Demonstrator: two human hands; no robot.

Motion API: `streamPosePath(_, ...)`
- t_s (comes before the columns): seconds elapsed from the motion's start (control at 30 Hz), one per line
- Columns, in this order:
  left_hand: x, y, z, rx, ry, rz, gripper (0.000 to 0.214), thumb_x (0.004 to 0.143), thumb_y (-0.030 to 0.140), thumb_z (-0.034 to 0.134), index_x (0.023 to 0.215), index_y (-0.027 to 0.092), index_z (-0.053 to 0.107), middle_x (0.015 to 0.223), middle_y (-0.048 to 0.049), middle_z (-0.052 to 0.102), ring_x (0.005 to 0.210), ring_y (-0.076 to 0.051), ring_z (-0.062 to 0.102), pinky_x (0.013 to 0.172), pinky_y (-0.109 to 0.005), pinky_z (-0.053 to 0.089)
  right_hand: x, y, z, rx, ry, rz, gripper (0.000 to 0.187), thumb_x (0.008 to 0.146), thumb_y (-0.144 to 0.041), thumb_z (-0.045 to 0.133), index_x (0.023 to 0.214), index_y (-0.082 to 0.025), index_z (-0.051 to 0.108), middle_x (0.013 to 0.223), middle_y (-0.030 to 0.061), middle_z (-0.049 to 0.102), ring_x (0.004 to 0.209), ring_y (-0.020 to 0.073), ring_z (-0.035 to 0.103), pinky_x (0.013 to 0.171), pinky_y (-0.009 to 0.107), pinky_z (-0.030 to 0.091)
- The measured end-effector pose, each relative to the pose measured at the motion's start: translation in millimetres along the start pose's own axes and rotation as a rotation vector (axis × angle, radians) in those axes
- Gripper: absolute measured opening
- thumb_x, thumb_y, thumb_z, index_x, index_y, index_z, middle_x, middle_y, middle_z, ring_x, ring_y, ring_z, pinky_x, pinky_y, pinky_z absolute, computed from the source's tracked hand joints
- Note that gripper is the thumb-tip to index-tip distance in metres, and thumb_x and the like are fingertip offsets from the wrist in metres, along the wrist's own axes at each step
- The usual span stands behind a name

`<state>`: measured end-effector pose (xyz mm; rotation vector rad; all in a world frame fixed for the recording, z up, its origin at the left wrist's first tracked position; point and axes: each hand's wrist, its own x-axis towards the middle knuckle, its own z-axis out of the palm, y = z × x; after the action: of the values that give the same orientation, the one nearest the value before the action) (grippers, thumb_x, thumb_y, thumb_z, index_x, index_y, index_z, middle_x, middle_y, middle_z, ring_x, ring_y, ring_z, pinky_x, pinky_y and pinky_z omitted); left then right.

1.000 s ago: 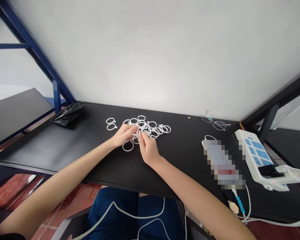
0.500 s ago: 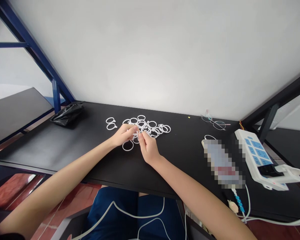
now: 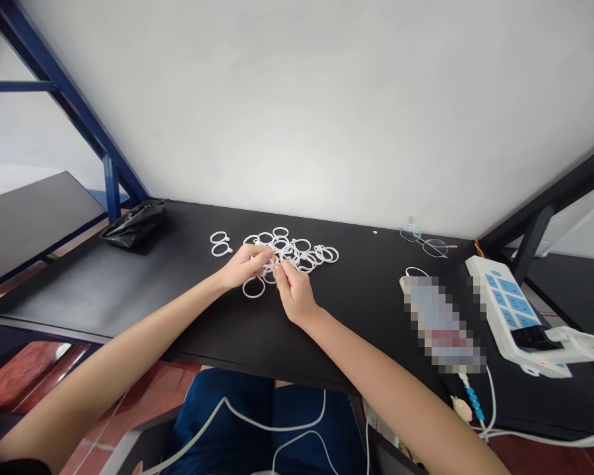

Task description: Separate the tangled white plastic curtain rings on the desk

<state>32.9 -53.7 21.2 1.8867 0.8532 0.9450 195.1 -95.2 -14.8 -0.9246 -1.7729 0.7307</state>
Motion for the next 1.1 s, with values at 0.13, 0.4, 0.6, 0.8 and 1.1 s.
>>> streamPosePath(0.13,0.3,3.3,-0.7,0.018,0.004,0.026,0.046,0.091,0.047,0.046,0.059,0.014,0.048,0.051,0.0041,0.042,0.046,-0.007,0.044,0.047,-0.020,0.035,-0.5,0.0,-0.6,-0.011,-0.037,-0.002,0.036,0.101,-0.040,0.033,0.070,-0.022,0.034,0.053,-0.0056,0.037,0.045,0.0093,0.038,0.047,0.025,0.033)
streamPosePath(0.4,0.1,2.9,-0.9,0.039,0.005,0.012,0.046,0.091,0.046,0.047,0.057,0.015,0.045,0.053,0.0034,0.042,0.048,-0.007,0.042,0.047,-0.020,0.034,-0.8,-0.3,1.1,-0.050,-0.029,-0.019,0.037,0.101,-0.042,0.031,0.070,-0.022,0.034,0.053,-0.0049,0.039,0.046,0.0101,0.040,0.048,0.026,0.034)
streamPosePath(0.6,-0.7,5.9,-1.8,-0.108,-0.036,-0.006,0.046,0.091,0.048,0.047,0.060,0.014,0.049,0.051,0.0050,0.037,0.043,-0.005,0.035,0.043,-0.020,0.030,0.9,-1.6,0.8,-0.024,-0.059,-0.052,0.034,0.102,-0.038,0.029,0.074,-0.021,0.041,0.056,-0.0038,0.043,0.049,0.0109,0.043,0.052,0.027,0.037)
streamPosePath(0.8,-2.1,10.7,-2.0,-0.128,-0.046,-0.011,0.044,0.091,0.047,0.046,0.063,0.013,0.053,0.053,0.0038,0.041,0.044,-0.005,0.037,0.043,-0.020,0.030,2.0,-4.0,-0.9,-0.009,-0.126,-0.129,0.027,0.098,-0.037,0.040,0.076,-0.021,0.042,0.055,-0.0058,0.042,0.047,0.0095,0.039,0.051,0.025,0.035)
streamPosePath(1.1,-0.9,8.8,-4.7,-0.136,-0.001,-0.014,0.042,0.090,0.047,0.047,0.066,0.013,0.055,0.048,0.0055,0.037,0.042,-0.005,0.035,0.041,-0.019,0.030,2.1,-9.5,-0.6,-0.029,-0.160,-0.113,0.023,0.094,-0.034,0.049,0.075,-0.021,0.044,0.054,-0.0060,0.044,0.046,0.0092,0.040,0.050,0.024,0.035)
